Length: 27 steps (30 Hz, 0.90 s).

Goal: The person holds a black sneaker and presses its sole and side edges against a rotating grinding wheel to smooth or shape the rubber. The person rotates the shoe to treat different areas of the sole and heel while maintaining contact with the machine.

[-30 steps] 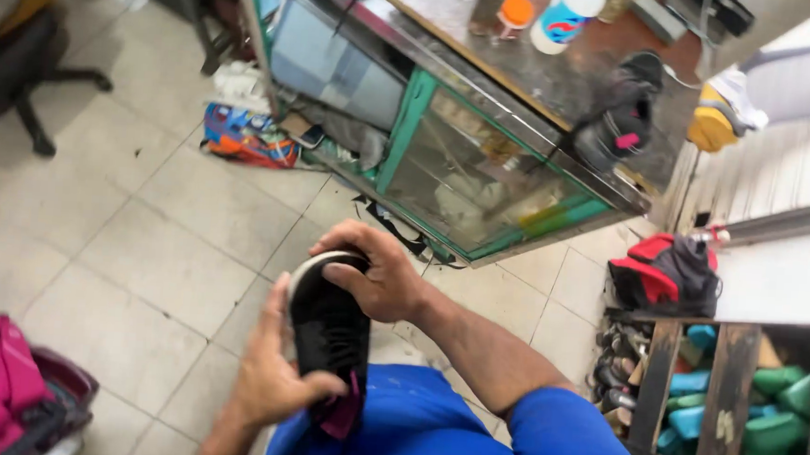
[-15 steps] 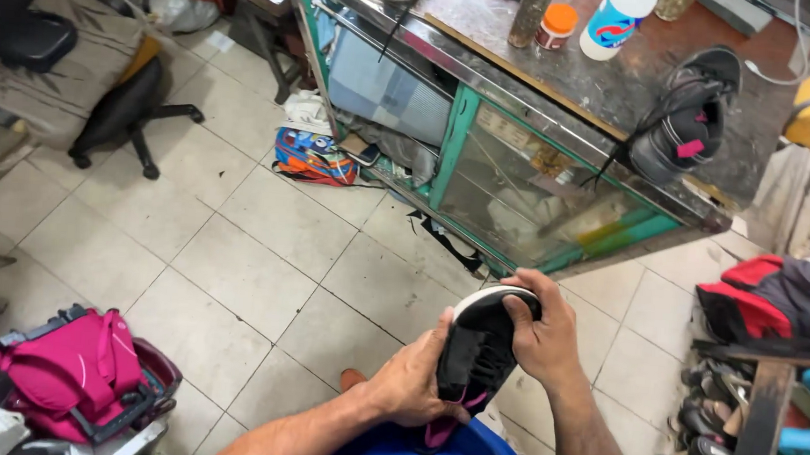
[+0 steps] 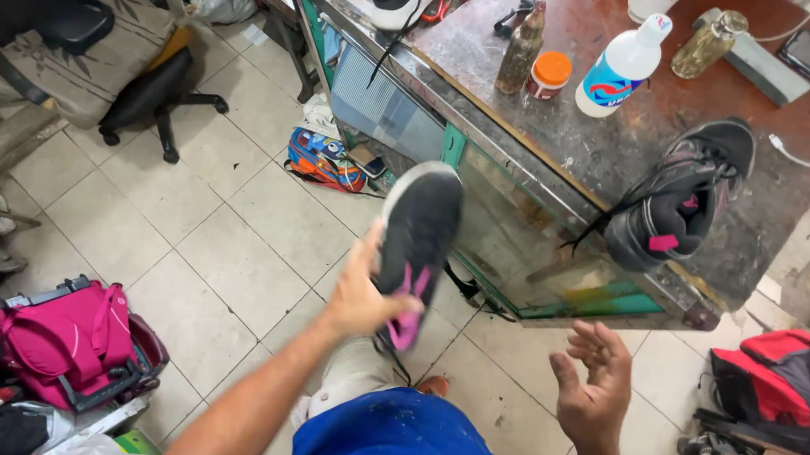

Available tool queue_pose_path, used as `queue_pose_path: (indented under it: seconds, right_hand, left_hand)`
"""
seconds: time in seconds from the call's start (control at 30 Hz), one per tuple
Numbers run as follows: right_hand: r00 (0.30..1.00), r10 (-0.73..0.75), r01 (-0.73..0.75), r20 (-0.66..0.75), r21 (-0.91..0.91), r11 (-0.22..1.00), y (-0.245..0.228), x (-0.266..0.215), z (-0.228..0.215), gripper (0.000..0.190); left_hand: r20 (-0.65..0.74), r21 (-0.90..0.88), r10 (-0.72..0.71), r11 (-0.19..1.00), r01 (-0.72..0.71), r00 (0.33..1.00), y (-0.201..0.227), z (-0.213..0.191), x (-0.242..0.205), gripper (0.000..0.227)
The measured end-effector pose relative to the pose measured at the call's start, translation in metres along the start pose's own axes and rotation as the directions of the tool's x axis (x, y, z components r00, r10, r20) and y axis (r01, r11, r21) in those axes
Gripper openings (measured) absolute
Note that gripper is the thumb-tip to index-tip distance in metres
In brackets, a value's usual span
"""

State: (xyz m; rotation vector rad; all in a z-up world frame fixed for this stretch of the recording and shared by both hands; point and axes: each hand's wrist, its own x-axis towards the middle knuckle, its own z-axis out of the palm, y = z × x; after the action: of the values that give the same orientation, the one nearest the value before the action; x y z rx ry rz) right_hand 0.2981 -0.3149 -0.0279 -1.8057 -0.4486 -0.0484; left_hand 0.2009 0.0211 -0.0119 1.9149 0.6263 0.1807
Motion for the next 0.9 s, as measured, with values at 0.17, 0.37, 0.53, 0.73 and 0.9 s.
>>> queue_pose_path:
  seconds: [0.17, 0.37, 0.53, 0.73, 0.9]
  right_hand:
    - [0.965, 0.067, -0.099, -0.253, -0.114, 0.989, 0.006, 0.028, -0.021, 0.041]
    - [0.859, -0.117, 0.051, -0.499, -0.143, 0.988, 0.023, 0.093, -0.041, 0.04]
    - [0.873, 0.007, -0.095, -0.487, -0.156, 0.983, 0.015, 0.124, -0.047, 0.05]
    - [0.725, 0.619, -0.58, -0.302, 0.216, 0.785, -0.007, 0.167, -0.043, 0.065]
    - [0.709, 0.687, -0.627, -0.159, 0.305, 0.717, -0.009, 0.181, -0.045, 0.089]
  left_hand:
    - [-0.076, 0.004, 0.362, 0.932, -0.362, 0.929, 0.074, -0.094, 0.146, 0.094]
    - [-0.118, 0.185, 0.231, 0.961, -0.208, 0.966, 0.126, -0.117, 0.348, 0.068]
    - [0.046, 0.413, 0.428, 0.815, -0.407, 0.903, 0.11, -0.084, 0.479, 0.039]
    - [0.074, 0.368, 0.157, 0.913, -0.173, 0.985, 0.143, -0.091, 0.429, 0.041]
    - [-0.374, 0.318, 0.706, 0.707, -0.632, 0.601, 0.161, -0.07, 0.316, 0.028]
